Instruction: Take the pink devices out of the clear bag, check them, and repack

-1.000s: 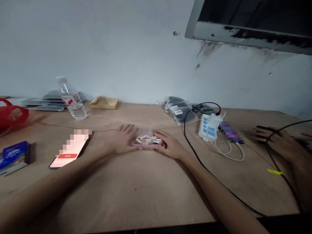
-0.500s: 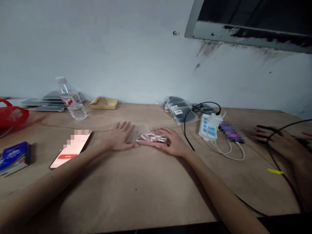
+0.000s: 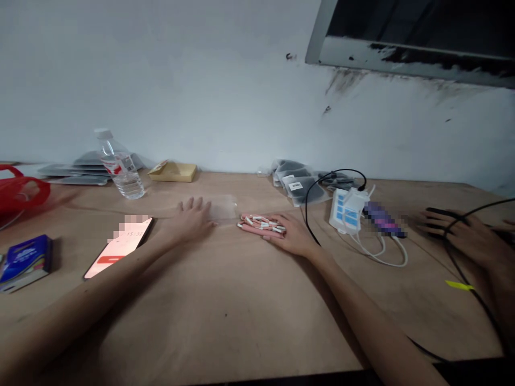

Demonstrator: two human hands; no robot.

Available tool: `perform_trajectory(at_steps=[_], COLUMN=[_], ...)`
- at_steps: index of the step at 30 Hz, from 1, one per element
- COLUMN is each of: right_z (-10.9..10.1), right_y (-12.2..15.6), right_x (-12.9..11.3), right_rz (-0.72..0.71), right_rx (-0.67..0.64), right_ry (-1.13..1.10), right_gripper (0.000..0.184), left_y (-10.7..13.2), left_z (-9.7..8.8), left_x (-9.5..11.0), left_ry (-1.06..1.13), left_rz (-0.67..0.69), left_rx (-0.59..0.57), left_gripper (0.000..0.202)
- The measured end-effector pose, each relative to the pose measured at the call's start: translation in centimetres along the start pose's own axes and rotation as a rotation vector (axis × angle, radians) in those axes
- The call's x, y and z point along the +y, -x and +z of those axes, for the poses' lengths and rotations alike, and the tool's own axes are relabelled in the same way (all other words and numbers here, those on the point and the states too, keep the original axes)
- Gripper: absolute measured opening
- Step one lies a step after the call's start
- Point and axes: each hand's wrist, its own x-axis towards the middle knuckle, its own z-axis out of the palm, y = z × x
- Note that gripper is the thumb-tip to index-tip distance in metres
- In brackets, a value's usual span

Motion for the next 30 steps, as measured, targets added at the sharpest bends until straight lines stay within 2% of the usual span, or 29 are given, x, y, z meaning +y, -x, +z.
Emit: perform_trajectory(at_steps=[3, 7, 9, 11, 13, 16, 18, 20, 23, 27, 30], right_z=[0.4, 1.5, 2.3, 3.1, 3.9, 5.0, 5.8, 6.4, 7.1, 7.2, 7.2], right_y=[0.1, 0.0, -0.4, -0.9, -1.6, -2.5, -2.9, -3.1, -3.4, -4.0, -4.4], right_x=[0.2, -0.9, -2.1, -3.5, -4.8, -6.3, -6.8, -6.9, -6.3, -5.2, -4.9], right_rz=[0.004, -0.039, -0.069, -0.087, -0.075, -0.001, 0.065, 0.17, 0.357, 0.475, 0.5], right_rx=[0.041, 0.074, 0.092, 0.105, 0.089, 0.08, 0.093, 0.096, 0.137, 0.219, 0.275], right_ry=[-0.109, -0.311, -0.332, -0.281, -0.23, -0.307, -0.49, -0.761, -1.126, -1.306, -1.349], right_gripper=[0.046, 0.041, 0.041, 0.04, 0.041, 0.043, 0.052, 0.061, 0.075, 0.083, 0.079], left_y=[-0.1, -0.5, -0.7, -0.8, -0.5, 0.5, 1.2, 1.9, 2.3, 1.8, 1.3], left_z=[0.2, 0.5, 0.8, 1.1, 1.4, 1.5, 1.3, 1.0, 0.8, 1.1, 1.6], left_x=[-0.1, -0.4, -0.3, 0.3, 1.3, 3.1, 4.1, 5.0, 6.0, 6.8, 6.8], left_ry=[-0.011, 0.006, 0.051, 0.145, 0.282, 0.427, 0.441, 0.396, 0.303, 0.184, 0.144], left_rz=[-0.079, -0.074, -0.048, 0.041, 0.199, 0.446, 0.517, 0.517, 0.434, 0.29, 0.264], left_rx=[0.068, 0.181, 0.249, 0.318, 0.35, 0.294, 0.252, 0.231, 0.209, 0.163, 0.161], left_gripper=[0.054, 0.04, 0.036, 0.034, 0.034, 0.041, 0.049, 0.054, 0.062, 0.068, 0.07])
